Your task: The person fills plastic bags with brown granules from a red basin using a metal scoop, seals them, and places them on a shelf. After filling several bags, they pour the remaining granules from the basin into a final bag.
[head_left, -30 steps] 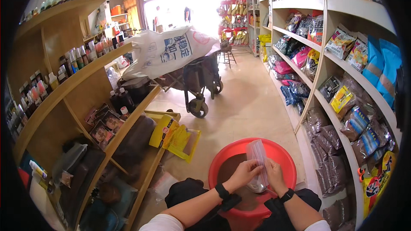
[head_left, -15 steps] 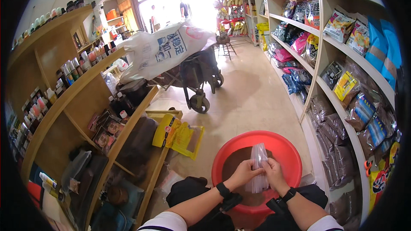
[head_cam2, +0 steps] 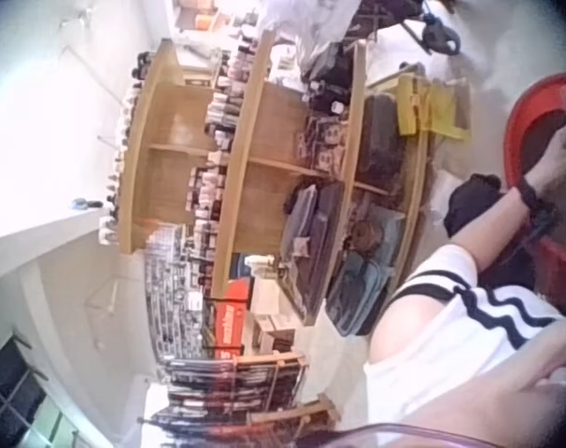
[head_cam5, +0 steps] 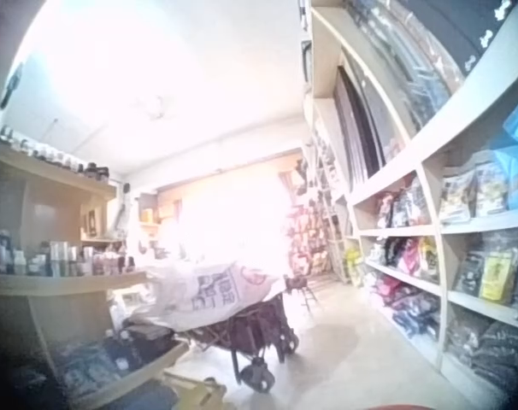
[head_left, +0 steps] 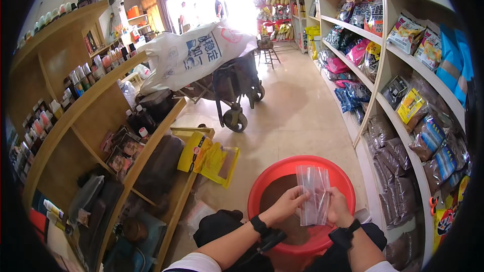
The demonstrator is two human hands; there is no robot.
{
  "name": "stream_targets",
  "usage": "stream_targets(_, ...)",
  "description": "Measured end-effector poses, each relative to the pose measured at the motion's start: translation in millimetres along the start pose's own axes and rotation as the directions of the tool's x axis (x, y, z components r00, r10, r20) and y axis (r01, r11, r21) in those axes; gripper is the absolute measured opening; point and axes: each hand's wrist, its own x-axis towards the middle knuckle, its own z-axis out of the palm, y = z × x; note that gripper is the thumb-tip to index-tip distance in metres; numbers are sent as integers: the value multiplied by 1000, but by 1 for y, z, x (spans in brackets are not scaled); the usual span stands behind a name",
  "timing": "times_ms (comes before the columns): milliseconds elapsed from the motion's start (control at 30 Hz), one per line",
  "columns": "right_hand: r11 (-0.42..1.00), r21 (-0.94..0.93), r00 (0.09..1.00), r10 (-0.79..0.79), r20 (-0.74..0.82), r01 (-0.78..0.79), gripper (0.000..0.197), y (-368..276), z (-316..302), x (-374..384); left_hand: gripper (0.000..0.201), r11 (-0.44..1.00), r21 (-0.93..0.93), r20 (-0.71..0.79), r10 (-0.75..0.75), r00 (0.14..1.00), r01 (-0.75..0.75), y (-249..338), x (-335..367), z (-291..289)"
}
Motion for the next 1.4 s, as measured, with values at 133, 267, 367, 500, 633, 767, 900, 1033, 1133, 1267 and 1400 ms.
stream_targets(133,998,34,993,45,112,-49,32,-3,-12,3,26,970,-200,-6,-146,989,142,6,-5,-3)
stream_targets(267,999,-38,999,-21,-26,20,27,-1,-19,5,28,975,-214,39,-55,998,62,16,-16,-8)
stream_targets(367,994,-43,995,-96,6,96,23,-12,-21,6,24,955,-289,-134,-106,985,63,27,-20,-19)
stream_targets(500,948,-245,970,-228,-84,202,24,-40,-19,-14,20,876,-449,-395,-18,919,-176,36,-27,-42)
stream_targets(633,938,-229,931,-306,-198,260,19,-60,-8,-19,16,912,-241,-612,124,781,-333,43,-35,-77)
stream_targets(767,775,-309,796,-599,-80,552,4,-97,-30,-47,14,790,-282,-725,197,660,-545,46,-41,-92)
stream_targets(900,615,-294,619,-780,-94,731,7,-189,-104,-128,16,825,-342,-673,118,730,-450,44,-46,-85)
stream_targets(1033,333,-525,232,-940,-250,783,26,-290,-223,-263,21,875,-345,-649,39,760,-340,41,-48,-79)
stream_targets(1133,137,-619,29,-983,-181,773,30,-340,-312,-318,23,872,-349,-640,47,767,-344,41,-46,-75)
stream_targets(1267,-27,-952,-301,-951,-70,305,55,-366,-369,-378,24,864,-353,-637,59,768,-359,41,-41,-63)
stream_targets(1400,-34,-828,-399,-865,305,-559,79,-373,-364,-361,21,887,-346,-631,21,776,-305,40,-39,-60)
